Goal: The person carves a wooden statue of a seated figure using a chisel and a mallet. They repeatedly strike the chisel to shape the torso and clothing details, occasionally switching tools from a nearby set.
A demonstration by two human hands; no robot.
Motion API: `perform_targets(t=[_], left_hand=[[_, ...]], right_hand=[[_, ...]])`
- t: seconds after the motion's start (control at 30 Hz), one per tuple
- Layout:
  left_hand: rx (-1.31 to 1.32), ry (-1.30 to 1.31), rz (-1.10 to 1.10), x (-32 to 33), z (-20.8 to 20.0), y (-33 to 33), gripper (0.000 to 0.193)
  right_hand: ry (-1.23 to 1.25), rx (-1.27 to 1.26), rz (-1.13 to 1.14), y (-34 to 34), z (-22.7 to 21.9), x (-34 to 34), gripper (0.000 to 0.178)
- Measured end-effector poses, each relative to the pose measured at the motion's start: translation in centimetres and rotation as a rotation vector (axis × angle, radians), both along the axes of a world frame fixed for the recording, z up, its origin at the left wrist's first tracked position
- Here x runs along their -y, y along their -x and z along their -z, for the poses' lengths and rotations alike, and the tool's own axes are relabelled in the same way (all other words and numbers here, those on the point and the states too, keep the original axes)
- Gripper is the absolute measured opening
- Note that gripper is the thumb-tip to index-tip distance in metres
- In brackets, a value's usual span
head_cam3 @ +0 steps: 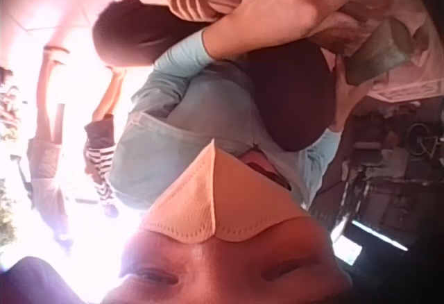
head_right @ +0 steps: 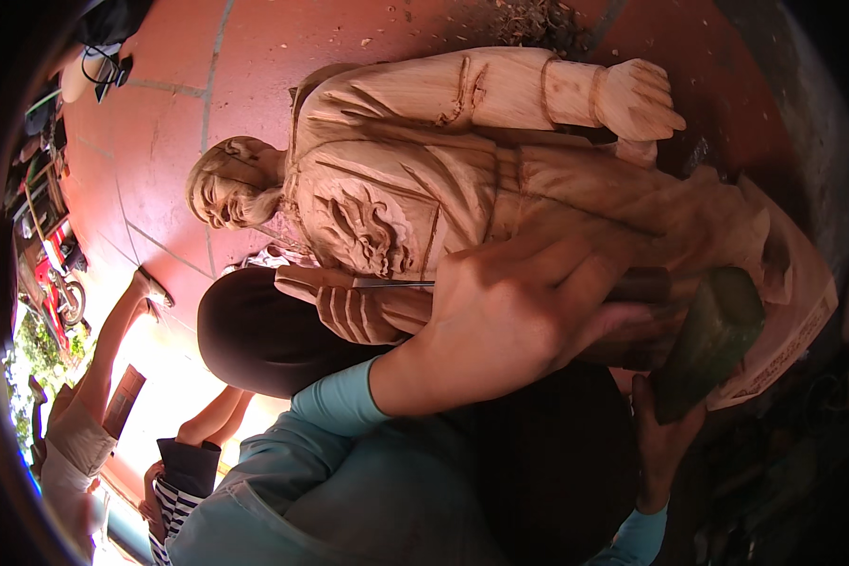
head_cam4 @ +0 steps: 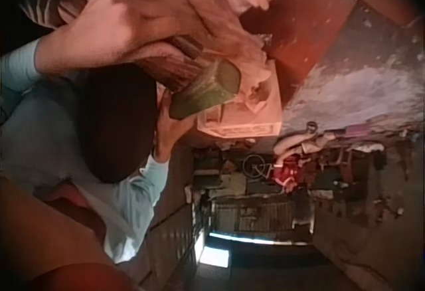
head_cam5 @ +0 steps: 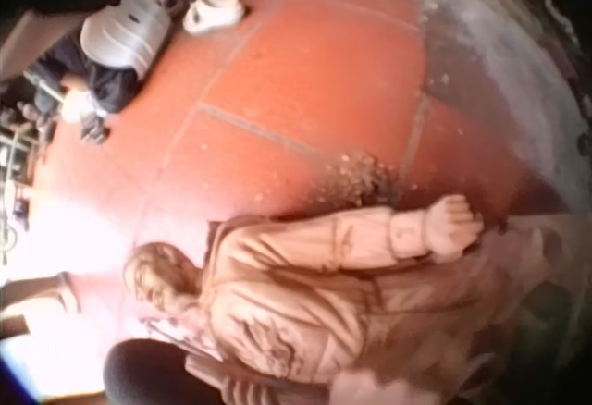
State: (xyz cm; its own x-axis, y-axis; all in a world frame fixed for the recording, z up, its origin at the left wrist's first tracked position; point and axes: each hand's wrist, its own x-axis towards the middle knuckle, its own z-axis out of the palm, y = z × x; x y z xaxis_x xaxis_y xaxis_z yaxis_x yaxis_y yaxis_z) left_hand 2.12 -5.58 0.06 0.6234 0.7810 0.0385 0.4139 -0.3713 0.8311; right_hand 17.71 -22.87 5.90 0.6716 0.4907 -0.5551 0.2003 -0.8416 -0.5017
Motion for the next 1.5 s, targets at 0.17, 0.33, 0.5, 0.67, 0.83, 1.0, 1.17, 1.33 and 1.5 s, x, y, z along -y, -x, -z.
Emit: perform_targets(t=[0.17,0.33,0.5,0.67,0.83,1.0,1.17,1.33,1.5], left_hand=[[-0.016,-0.003,-0.002,0.0,0.0,0.1,0.037],[-0.001,0.008,-0.016,0.1,-0.1,0.0,0.041],[0.036,0.061,-0.08,0.0,0.1,-0.2,0.04],[-0.002,0.038,-0.086,0.1,0.2,-0.2,0.038],[-0.024,0.022,-0.088,0.2,0.4,-0.1,0.037],[-0.038,0.011,-0.07,0.3,0.4,0.0,0.037],[-0.05,0.033,-0.055,0.4,0.4,0.2,0.035],[-0.053,0.024,-0.049,0.2,0.3,0.3,0.034],[-0.071,0.03,-0.036,-0.2,0.1,0.5,0.036]], right_hand=[[0.029,-0.034,0.086,0.4,-0.4,-0.5,0.017],[-0.015,-0.112,0.143,-0.2,-0.6,-0.5,0.02],[0.095,-0.046,-0.024,-0.7,-0.5,-0.8,0.029],[0.099,-0.149,0.166,-0.9,-1.0,-1.7,0.04],[0.168,-0.137,0.029,-1.1,-1.1,-2.4,0.039],[0.149,-0.072,-0.147,-0.9,-1.0,-2.5,0.039],[0.227,-0.025,-0.09,-0.6,-0.9,-2.5,0.04],[0.162,-0.175,0.015,-0.9,-1.0,-2.7,0.042],[0.175,-0.154,-0.104,-0.7,-1.0,-3.0,0.043]])
